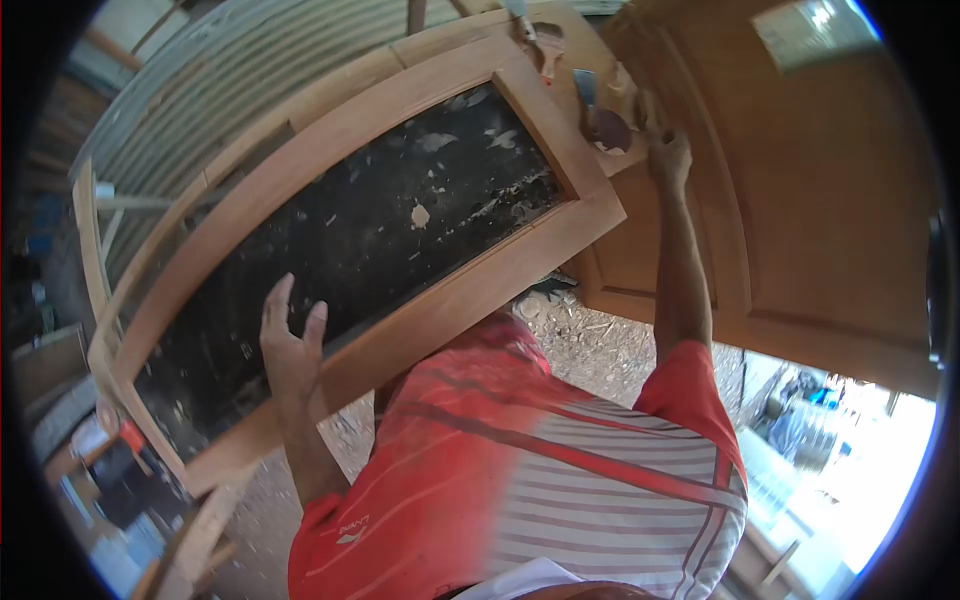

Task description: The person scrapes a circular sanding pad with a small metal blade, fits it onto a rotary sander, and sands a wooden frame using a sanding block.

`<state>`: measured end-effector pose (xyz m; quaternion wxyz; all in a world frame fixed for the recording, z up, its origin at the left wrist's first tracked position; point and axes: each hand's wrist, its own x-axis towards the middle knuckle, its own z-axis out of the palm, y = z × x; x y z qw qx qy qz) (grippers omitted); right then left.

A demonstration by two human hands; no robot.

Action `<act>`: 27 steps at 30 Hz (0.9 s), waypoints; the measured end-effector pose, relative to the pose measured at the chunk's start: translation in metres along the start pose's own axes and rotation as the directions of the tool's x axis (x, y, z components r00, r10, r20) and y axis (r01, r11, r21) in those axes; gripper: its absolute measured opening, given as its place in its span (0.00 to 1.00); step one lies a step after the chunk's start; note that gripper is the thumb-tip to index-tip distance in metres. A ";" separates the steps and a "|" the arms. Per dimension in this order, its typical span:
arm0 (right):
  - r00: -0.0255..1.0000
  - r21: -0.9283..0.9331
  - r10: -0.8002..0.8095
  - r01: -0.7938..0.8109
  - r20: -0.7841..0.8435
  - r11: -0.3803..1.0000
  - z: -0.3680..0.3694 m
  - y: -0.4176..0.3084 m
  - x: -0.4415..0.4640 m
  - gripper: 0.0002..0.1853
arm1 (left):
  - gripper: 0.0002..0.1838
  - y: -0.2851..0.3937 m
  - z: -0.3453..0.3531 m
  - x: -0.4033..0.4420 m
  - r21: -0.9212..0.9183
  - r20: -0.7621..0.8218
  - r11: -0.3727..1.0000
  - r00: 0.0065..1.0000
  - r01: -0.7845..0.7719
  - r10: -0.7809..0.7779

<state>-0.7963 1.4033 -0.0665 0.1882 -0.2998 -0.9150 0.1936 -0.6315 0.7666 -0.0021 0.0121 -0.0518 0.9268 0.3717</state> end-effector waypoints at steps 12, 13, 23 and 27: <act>0.986 0.590 -0.091 -0.010 0.141 0.808 -0.021 -0.037 0.009 0.23 | 0.27 0.099 0.109 -0.029 -0.231 -0.026 0.958 0.983 0.171 -0.182; 0.974 0.663 -0.113 -0.045 0.194 0.747 -0.026 -0.047 -0.007 0.21 | 0.27 0.115 0.124 -0.019 -0.256 0.007 0.959 0.992 0.123 -0.125; 0.541 0.773 -0.567 -0.544 0.621 0.327 -0.045 -0.133 -0.165 0.19 | 0.45 0.205 0.159 0.027 -0.789 0.096 0.612 0.994 0.047 0.047; 0.347 0.798 -0.741 -0.438 0.574 0.413 -0.055 -0.145 -0.204 0.28 | 0.42 0.164 0.135 -0.006 -0.883 0.067 0.469 0.996 0.031 0.061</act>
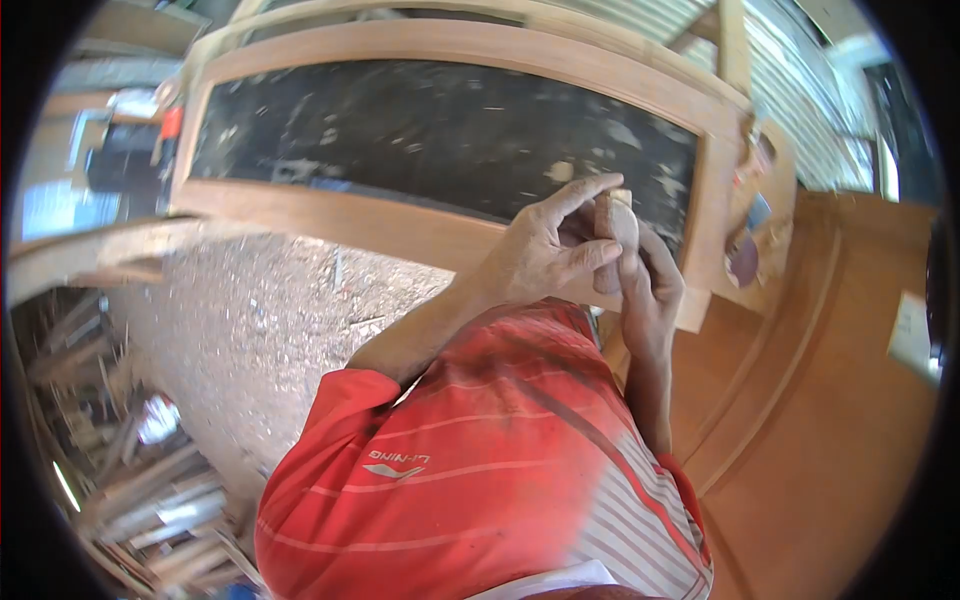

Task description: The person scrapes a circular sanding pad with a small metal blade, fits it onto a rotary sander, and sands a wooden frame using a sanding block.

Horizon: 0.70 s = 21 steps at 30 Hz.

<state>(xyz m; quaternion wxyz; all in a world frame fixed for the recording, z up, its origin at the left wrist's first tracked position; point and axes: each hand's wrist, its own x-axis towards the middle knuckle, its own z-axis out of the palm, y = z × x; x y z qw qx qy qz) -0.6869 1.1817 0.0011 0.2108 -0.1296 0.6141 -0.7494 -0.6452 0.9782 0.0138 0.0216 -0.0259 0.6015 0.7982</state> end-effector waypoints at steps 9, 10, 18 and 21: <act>0.811 -0.198 0.282 -0.207 0.512 0.958 0.093 -0.007 0.007 0.47 | 0.32 -0.007 -0.076 -0.108 -0.158 -0.334 0.986 0.942 -0.051 -0.005; 0.798 -0.212 0.301 -0.221 0.522 0.952 0.100 -0.005 0.006 0.47 | 0.31 -0.012 -0.082 -0.117 -0.188 -0.350 0.981 0.937 -0.051 -0.018; 0.761 -0.285 0.307 -0.166 0.572 0.944 0.132 0.003 0.000 0.36 | 0.24 -0.016 -0.087 -0.157 -0.270 -0.489 0.948 0.872 -0.169 0.016; 0.747 -0.453 0.351 -0.074 0.565 0.888 0.130 -0.002 0.004 0.33 | 0.21 -0.022 -0.081 -0.163 -0.218 -0.602 0.940 0.794 -0.263 0.082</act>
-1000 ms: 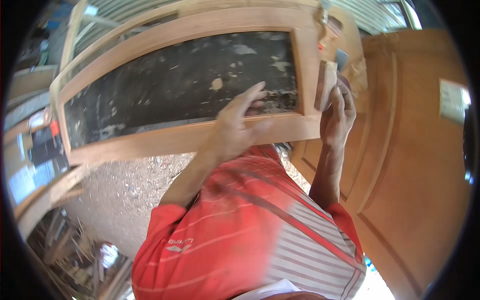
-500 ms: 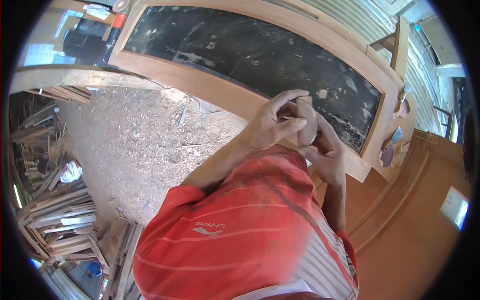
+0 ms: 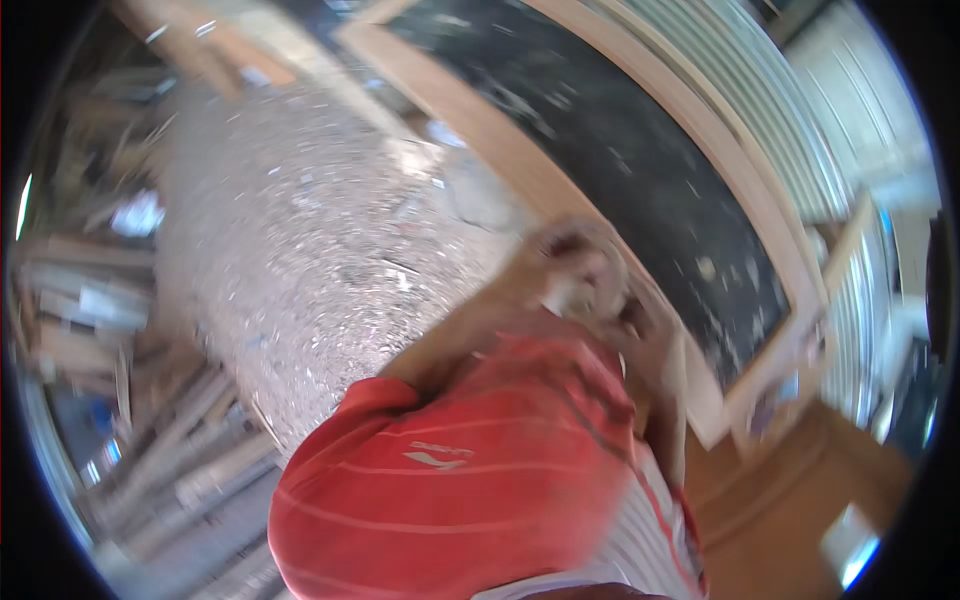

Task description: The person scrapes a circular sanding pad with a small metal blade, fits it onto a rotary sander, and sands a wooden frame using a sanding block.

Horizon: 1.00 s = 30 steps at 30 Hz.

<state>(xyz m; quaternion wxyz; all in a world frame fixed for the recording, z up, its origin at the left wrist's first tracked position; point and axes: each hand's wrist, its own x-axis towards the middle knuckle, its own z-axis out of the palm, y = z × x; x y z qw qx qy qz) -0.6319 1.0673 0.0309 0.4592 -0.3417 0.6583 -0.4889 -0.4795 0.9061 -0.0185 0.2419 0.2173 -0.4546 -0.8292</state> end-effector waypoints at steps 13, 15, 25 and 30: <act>0.978 0.106 -0.112 0.095 0.173 0.990 -0.041 0.021 -0.006 0.38 | 0.17 -0.023 0.035 -0.013 0.014 -0.117 0.999 0.992 -0.049 0.051; 0.979 0.084 -0.118 0.105 0.167 0.991 -0.053 0.028 -0.007 0.35 | 0.12 -0.013 0.060 -0.021 0.082 -0.182 0.993 0.978 -0.089 0.102; 0.906 0.017 -0.402 0.403 0.136 0.915 -0.083 0.042 -0.010 0.30 | 0.28 -0.017 0.096 -0.014 0.164 -0.181 0.986 0.983 0.005 0.025; 0.902 0.063 -0.402 0.397 0.156 0.916 -0.096 0.049 -0.011 0.32 | 0.28 -0.027 0.094 -0.008 0.306 -0.096 0.951 0.992 -0.053 0.086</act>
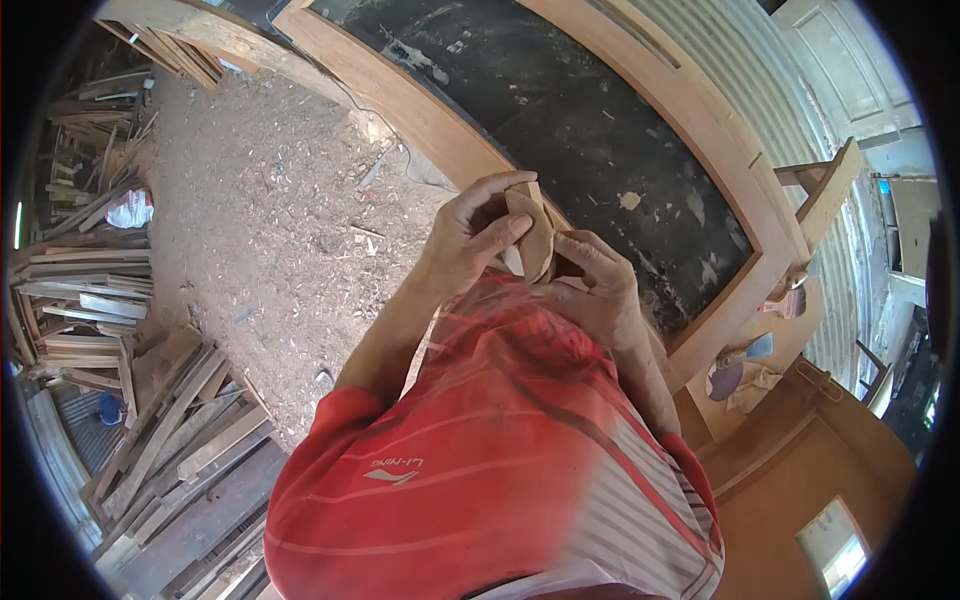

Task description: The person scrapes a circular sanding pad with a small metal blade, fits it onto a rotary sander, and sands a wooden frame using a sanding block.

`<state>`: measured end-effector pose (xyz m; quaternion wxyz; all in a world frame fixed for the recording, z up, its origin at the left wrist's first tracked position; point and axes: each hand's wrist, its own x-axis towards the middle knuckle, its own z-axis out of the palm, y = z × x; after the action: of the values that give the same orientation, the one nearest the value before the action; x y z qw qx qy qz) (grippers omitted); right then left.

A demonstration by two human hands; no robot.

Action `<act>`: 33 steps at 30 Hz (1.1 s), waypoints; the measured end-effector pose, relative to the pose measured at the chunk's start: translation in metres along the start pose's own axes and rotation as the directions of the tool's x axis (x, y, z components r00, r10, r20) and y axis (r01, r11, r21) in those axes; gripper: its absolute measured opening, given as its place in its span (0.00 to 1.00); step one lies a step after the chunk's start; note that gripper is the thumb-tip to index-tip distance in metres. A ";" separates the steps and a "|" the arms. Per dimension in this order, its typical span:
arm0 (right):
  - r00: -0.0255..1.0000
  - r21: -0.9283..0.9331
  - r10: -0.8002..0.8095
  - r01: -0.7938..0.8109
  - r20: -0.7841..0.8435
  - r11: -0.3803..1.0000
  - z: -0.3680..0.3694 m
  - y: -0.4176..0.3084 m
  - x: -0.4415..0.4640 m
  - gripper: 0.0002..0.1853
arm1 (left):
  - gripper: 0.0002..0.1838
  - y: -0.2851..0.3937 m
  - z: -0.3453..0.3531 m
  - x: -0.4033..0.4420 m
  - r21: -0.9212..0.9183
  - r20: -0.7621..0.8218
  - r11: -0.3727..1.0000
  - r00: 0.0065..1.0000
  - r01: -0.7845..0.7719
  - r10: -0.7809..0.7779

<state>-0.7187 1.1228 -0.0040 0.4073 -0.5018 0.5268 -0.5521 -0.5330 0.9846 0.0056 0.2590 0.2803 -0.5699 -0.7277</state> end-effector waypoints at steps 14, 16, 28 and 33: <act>0.945 -0.206 0.312 -0.325 -0.096 0.923 -0.050 -0.007 0.006 0.19 | 0.31 -0.010 0.038 0.014 0.294 -0.006 0.955 0.999 -0.047 0.051; 0.871 -0.205 0.445 -0.484 -0.208 0.851 -0.071 -0.010 -0.004 0.16 | 0.30 -0.015 0.018 0.024 0.567 -0.055 0.814 0.980 -0.126 0.189; 0.973 -0.724 0.222 -0.203 -0.071 0.659 -0.101 0.020 -0.074 0.17 | 0.57 -0.073 -0.188 0.130 0.517 -0.815 0.767 0.493 0.381 0.304; 0.991 -0.751 0.135 -0.110 -0.028 0.651 -0.088 0.034 -0.060 0.15 | 0.50 -0.103 -0.178 0.147 0.367 -0.842 0.917 0.474 0.154 0.258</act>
<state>-0.7975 1.1932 -0.0400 0.2083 -0.5965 0.7338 -0.2498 -0.5177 0.7827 -0.1456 0.4742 0.6408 -0.4981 -0.3413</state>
